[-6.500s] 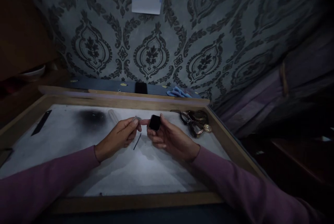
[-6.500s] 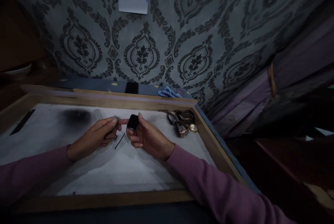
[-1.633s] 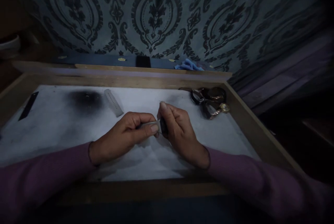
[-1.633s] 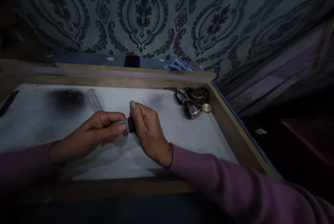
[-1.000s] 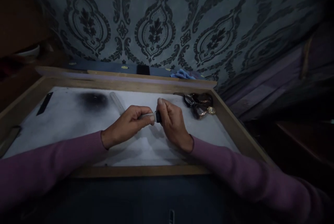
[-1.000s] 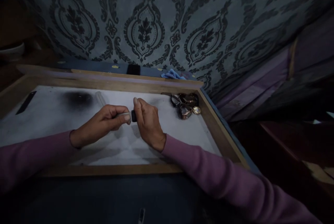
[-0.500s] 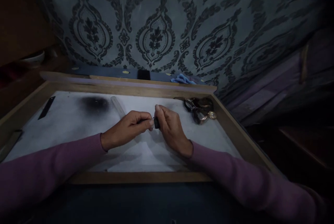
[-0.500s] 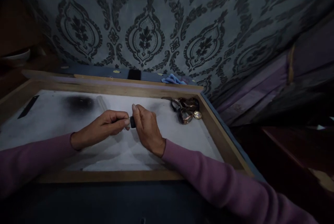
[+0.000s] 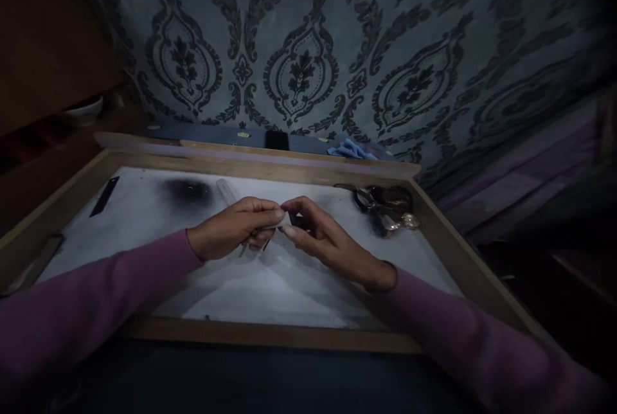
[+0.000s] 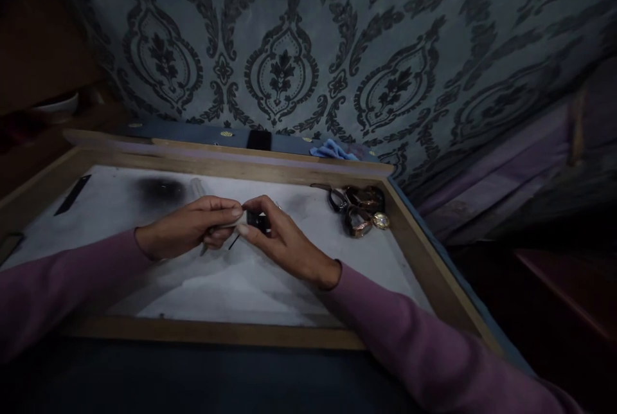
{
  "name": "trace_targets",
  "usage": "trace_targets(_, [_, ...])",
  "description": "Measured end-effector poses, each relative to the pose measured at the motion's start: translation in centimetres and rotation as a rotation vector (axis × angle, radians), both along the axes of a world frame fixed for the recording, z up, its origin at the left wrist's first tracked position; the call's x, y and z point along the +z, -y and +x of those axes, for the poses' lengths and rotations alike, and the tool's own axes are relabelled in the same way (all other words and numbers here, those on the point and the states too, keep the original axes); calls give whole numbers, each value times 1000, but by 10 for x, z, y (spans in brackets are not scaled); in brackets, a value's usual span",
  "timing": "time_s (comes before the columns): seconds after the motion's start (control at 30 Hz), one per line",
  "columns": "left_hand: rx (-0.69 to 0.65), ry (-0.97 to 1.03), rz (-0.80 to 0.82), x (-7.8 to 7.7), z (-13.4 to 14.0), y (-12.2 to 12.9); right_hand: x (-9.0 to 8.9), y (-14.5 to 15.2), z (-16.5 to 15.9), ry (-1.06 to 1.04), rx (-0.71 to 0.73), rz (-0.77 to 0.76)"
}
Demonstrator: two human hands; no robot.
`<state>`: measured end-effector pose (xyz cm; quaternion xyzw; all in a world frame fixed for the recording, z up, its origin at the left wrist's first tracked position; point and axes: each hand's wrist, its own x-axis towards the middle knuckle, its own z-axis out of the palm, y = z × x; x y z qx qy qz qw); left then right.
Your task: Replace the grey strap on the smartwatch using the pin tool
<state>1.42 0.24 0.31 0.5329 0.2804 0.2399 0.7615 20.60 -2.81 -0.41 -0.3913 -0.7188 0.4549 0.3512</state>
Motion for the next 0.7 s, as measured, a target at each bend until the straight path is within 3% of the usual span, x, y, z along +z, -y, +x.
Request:
trace_targets(0.13, [13, -1, -49, -1, -4, -5, -3, -1, 2, 17, 48, -51])
trace_targets(0.27, [-6, -35, 4, 0, -6, -8, -6, -4, 2, -21, 74, -72])
trace_targets(0.7, [0, -33, -175, 4, -13, -13, -3, -11, 4, -320, -52, -307])
